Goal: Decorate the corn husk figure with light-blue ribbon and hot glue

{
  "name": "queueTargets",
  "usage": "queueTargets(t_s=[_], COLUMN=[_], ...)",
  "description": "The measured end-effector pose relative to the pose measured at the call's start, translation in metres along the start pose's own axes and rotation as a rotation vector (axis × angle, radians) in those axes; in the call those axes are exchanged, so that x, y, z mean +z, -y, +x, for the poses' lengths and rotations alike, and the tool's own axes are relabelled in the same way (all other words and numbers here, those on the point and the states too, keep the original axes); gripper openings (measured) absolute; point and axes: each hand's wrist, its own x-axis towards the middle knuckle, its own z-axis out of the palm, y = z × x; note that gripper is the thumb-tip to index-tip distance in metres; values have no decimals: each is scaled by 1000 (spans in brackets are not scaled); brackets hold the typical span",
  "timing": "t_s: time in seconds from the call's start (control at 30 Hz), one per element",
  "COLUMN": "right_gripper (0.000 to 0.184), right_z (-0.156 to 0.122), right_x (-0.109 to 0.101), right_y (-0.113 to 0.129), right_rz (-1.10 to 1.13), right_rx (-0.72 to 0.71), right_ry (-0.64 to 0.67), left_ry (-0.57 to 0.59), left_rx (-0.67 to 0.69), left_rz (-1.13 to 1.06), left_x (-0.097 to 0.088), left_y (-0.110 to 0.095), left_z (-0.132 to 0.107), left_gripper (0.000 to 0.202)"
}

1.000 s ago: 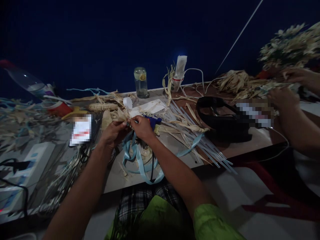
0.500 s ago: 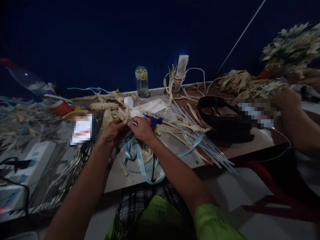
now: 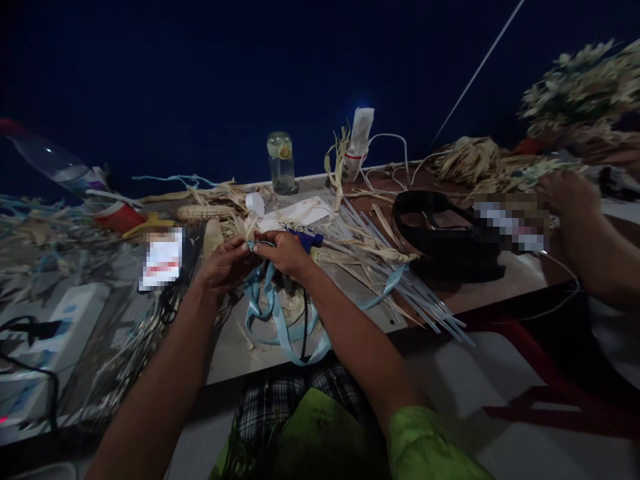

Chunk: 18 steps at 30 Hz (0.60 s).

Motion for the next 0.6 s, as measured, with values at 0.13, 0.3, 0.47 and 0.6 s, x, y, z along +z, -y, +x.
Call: queueTargets(t_s=[0.13,0.3,0.47,0.6], right_gripper=[19,18,16,13], right_z=[-1,-1,2,2], right_x=[0,1,3,3], right_y=[1,-1,-3,-4], right_rz=[42,16,-163,-322], right_rx=[15,47,-10,-31], right_ry=[29,25,-80,-145], left_ry=[7,-1,-46,-105], left_rx=[16,18,29,-8], left_rz=[8,6,15,49], left_x=[-3,-7,-8,-7], left_y=[3,4,5,8], left_z=[2,1,5,8], left_gripper=[26,22,22,25])
